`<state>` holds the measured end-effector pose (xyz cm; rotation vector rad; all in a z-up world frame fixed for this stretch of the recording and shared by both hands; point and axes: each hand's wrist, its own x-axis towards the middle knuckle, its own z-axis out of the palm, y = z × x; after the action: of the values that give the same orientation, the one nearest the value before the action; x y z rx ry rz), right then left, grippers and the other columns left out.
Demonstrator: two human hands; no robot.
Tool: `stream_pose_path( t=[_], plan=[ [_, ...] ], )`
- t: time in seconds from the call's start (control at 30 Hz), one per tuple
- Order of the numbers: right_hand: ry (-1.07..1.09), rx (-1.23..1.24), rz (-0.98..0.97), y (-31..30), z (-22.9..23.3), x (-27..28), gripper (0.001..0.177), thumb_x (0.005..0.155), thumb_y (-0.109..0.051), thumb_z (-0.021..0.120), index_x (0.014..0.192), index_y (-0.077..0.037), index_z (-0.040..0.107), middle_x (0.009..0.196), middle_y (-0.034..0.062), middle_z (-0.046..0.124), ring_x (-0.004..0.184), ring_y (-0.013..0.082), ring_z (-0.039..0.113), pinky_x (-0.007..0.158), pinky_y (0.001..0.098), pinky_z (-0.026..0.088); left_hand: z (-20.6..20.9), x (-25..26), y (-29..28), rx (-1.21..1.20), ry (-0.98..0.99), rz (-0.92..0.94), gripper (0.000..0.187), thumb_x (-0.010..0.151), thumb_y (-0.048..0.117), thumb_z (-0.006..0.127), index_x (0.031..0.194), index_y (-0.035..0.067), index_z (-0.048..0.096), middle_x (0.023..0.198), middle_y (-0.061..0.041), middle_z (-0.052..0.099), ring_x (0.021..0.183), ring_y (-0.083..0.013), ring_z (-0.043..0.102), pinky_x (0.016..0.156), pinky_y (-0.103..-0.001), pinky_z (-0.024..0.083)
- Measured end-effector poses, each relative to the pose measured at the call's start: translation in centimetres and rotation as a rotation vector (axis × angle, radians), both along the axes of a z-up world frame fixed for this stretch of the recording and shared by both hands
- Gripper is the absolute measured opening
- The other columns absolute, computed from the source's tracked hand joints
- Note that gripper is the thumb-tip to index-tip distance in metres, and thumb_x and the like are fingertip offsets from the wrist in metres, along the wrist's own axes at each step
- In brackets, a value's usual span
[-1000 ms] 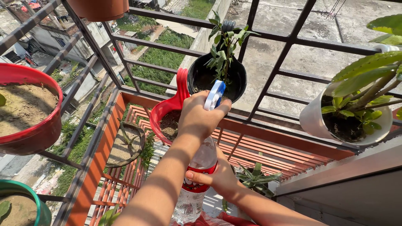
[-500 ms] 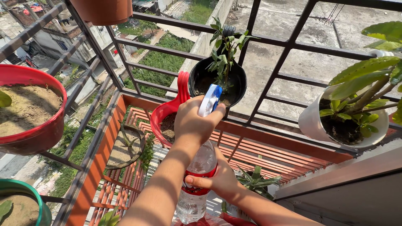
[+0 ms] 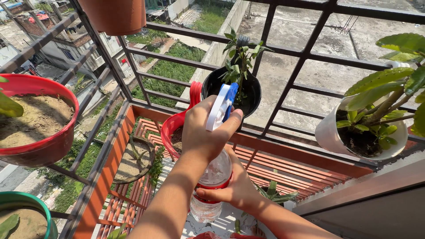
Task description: The person uses a spray bottle to mist water onto several potted plants on a balcony. They move from one plant to the next, spraying the leaves and soil of each.
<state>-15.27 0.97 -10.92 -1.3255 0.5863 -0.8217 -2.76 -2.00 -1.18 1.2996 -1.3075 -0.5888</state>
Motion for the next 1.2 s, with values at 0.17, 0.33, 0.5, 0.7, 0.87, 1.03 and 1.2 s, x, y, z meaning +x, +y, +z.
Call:
stream_pose_path(
  t=[0.17, 0.33, 0.5, 0.7, 0.87, 1.03, 1.2],
  plan=[
    [0.020, -0.028, -0.028, -0.3, 0.4, 0.1, 0.104, 0.065, -0.022, 0.094, 0.149, -0.004, 0.035, 0.140, 0.0125, 0.059, 0.133, 0.0229, 0.059, 0.115, 0.0409, 0.046, 0.4, 0.1, -0.4, -0.023, -0.074, 0.043, 0.031, 0.077, 0.037, 0.078, 0.087, 0.009, 0.072, 0.074, -0.005, 0.073, 0.066, -0.0192, 0.070, 0.063, -0.034, 0.054],
    [0.078, -0.045, -0.026, -0.3, 0.8, -0.1, 0.102, 0.064, -0.021, 0.094, 0.147, -0.005, 0.037, 0.136, 0.0114, 0.061, 0.130, 0.0218, 0.061, 0.112, 0.0399, 0.048, 0.5, 0.3, 0.0, -0.102, 0.001, 0.035, 0.027, 0.078, 0.033, 0.078, 0.087, 0.009, 0.073, 0.074, -0.005, 0.075, 0.065, -0.0195, 0.073, 0.062, -0.033, 0.057],
    [0.109, -0.036, -0.003, -0.1, 1.2, 0.1, 0.100, 0.062, -0.022, 0.094, 0.145, -0.003, 0.040, 0.132, 0.0121, 0.063, 0.126, 0.0226, 0.063, 0.109, 0.0398, 0.052, 0.6, 1.0, 0.3, -0.127, -0.043, 0.042, 0.026, 0.079, 0.033, 0.078, 0.084, 0.008, 0.071, 0.071, -0.005, 0.073, 0.063, -0.0206, 0.072, 0.061, -0.035, 0.056],
    [0.077, -0.004, 0.022, 0.5, 0.8, 0.6, 0.104, 0.062, -0.023, 0.094, 0.147, -0.004, 0.039, 0.134, 0.0105, 0.062, 0.128, 0.0206, 0.062, 0.111, 0.0389, 0.050, 0.0, 1.3, 0.7, -0.024, -0.065, 0.094, 0.028, 0.078, 0.034, 0.079, 0.085, 0.007, 0.071, 0.071, -0.004, 0.072, 0.064, -0.0195, 0.070, 0.062, -0.034, 0.055],
    [0.039, 0.075, 0.031, 1.7, -0.9, 0.5, 0.101, 0.062, -0.022, 0.094, 0.145, -0.001, 0.041, 0.134, 0.0124, 0.063, 0.127, 0.0222, 0.062, 0.110, 0.0400, 0.050, -1.6, 1.3, 0.9, 0.030, -0.008, 0.012, 0.028, 0.077, 0.033, 0.078, 0.091, 0.009, 0.073, 0.074, -0.003, 0.072, 0.066, -0.0167, 0.069, 0.064, -0.033, 0.054],
    [0.099, 0.059, 0.024, 2.1, -2.7, -0.4, 0.102, 0.062, -0.025, 0.095, 0.145, -0.001, 0.041, 0.134, 0.0144, 0.064, 0.127, 0.0233, 0.063, 0.111, 0.0405, 0.049, -3.7, 0.8, 1.5, 0.096, 0.027, -0.029, 0.026, 0.080, 0.031, 0.076, 0.086, 0.006, 0.072, 0.070, -0.005, 0.072, 0.062, -0.0166, 0.069, 0.061, -0.032, 0.053],
    [0.096, 0.051, 0.033, 2.0, -3.8, -1.2, 0.110, 0.062, -0.032, 0.095, 0.150, -0.002, 0.036, 0.141, 0.0139, 0.059, 0.133, 0.0240, 0.058, 0.114, 0.0406, 0.046, -4.6, 0.0, 1.5, 0.039, 0.068, -0.039, 0.024, 0.081, 0.028, 0.076, 0.088, 0.005, 0.071, 0.070, -0.005, 0.071, 0.062, -0.0168, 0.066, 0.060, -0.032, 0.053]
  ],
)
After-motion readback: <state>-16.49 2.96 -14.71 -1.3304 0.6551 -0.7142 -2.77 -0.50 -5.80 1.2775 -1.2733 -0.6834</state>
